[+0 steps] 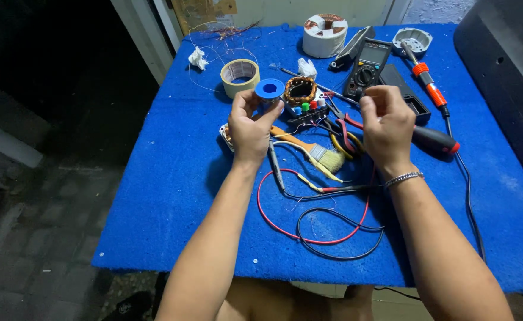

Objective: Soldering wires onto an electronic component on a repair bench.

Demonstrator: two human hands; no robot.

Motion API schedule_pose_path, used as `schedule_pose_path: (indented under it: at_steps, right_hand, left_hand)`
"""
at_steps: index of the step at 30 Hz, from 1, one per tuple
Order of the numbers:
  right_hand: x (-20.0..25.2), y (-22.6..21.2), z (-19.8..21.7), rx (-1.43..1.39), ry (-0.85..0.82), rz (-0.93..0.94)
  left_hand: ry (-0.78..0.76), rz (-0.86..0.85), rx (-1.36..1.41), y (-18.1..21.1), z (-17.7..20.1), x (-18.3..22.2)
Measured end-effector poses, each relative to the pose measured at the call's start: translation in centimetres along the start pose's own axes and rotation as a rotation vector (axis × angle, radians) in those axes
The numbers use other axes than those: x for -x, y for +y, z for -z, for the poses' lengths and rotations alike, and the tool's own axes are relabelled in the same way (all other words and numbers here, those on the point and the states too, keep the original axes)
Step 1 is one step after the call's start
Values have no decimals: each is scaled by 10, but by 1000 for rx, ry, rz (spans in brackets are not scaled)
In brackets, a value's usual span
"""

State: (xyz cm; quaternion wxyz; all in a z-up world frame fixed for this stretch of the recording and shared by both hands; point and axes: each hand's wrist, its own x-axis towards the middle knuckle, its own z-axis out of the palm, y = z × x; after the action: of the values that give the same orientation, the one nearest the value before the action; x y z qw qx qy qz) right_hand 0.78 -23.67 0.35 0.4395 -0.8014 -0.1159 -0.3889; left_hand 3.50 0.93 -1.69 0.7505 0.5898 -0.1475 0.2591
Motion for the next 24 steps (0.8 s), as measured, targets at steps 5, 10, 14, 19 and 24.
schedule_pose_path:
  at_steps: [5, 10, 14, 19, 24]
  right_hand:
    - [4, 6, -5, 329, -282, 64]
    - [7, -7, -9, 673, -500, 43]
    - [12, 14, -12, 690, -512, -2]
    - [14, 27, -8, 604, -395, 38]
    - [11, 16, -6, 509, -303, 41]
  left_hand:
    - [31, -4, -83, 9, -3, 2]
    - [13, -22, -179, 9, -2, 4]
    - [-9, -53, -208, 9, -4, 6]
    - [-25, -57, -221, 19, -7, 9]
    - [-26, -32, -354, 25, -11, 12]
